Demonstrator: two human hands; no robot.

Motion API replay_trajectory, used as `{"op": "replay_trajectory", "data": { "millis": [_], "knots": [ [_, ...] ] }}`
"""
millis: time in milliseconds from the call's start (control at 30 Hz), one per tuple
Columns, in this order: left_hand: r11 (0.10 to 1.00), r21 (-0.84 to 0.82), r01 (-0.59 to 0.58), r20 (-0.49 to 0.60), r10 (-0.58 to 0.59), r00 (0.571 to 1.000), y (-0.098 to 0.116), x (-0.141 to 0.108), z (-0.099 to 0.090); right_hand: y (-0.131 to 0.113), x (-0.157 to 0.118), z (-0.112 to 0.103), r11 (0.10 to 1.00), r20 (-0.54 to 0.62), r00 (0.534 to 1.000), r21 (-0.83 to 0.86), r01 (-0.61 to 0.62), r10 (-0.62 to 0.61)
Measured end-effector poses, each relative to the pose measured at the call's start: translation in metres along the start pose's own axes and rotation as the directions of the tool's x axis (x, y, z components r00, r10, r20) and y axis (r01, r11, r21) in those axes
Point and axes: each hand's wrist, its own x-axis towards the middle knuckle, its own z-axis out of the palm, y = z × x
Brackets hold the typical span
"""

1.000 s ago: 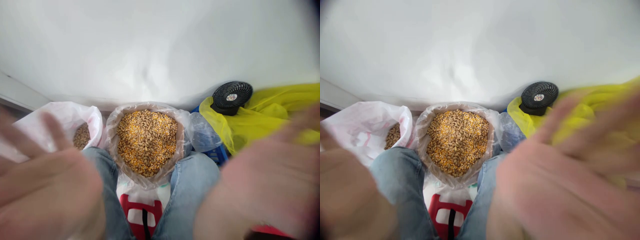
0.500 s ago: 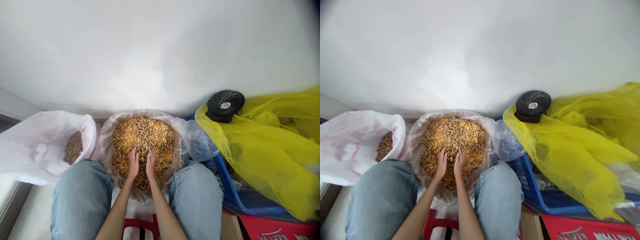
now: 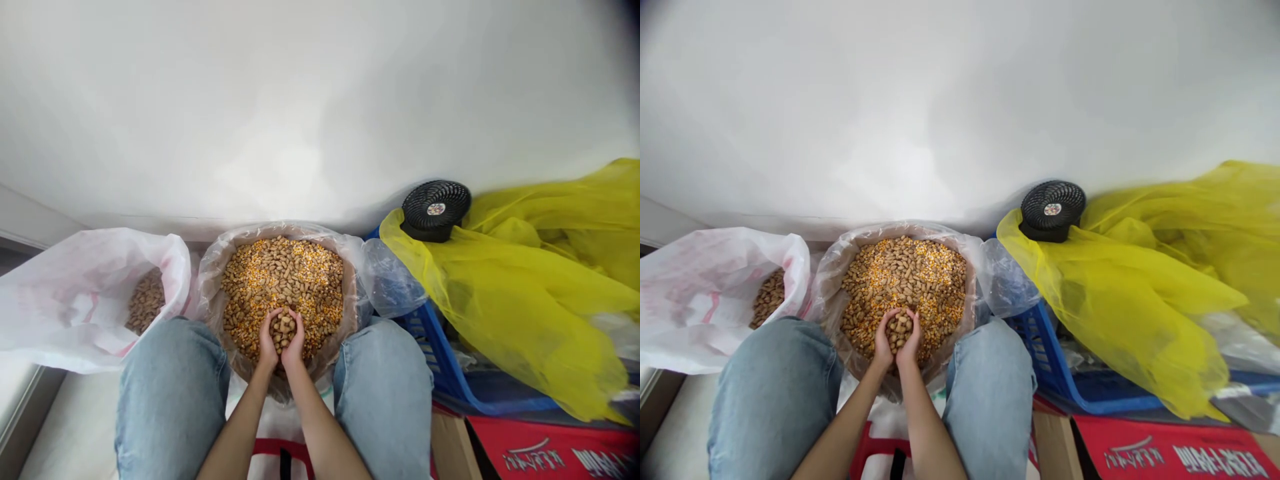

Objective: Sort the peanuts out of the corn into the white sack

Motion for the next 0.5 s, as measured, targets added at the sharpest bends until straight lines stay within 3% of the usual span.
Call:
{"op": "replay_trajectory", "data": {
  "millis": [133, 267, 500],
  "knots": [
    [0.967, -0.239, 0.082, -0.013, -0.088, 0.996, 0.01, -0.002, 0.005, -0.013, -0.004, 0.011, 0.988, 0.048, 0.999, 0.156, -0.018, 0.011],
    [0.903, -0.412, 0.124, 0.02, -0.128, 0.992, 0.018, -0.006, 0.006, -0.021, -0.01, 0.011, 0.977, 0.13, 0.991, 0.209, -0.045, 0.018],
    [0.847, -0.488, 0.21, 0.04, -0.219, 0.975, 0.009, -0.019, -0.016, -0.027, -0.035, -0.002, 0.992, 0.211, 0.977, 0.118, -0.037, 0.011]
  ]
}}
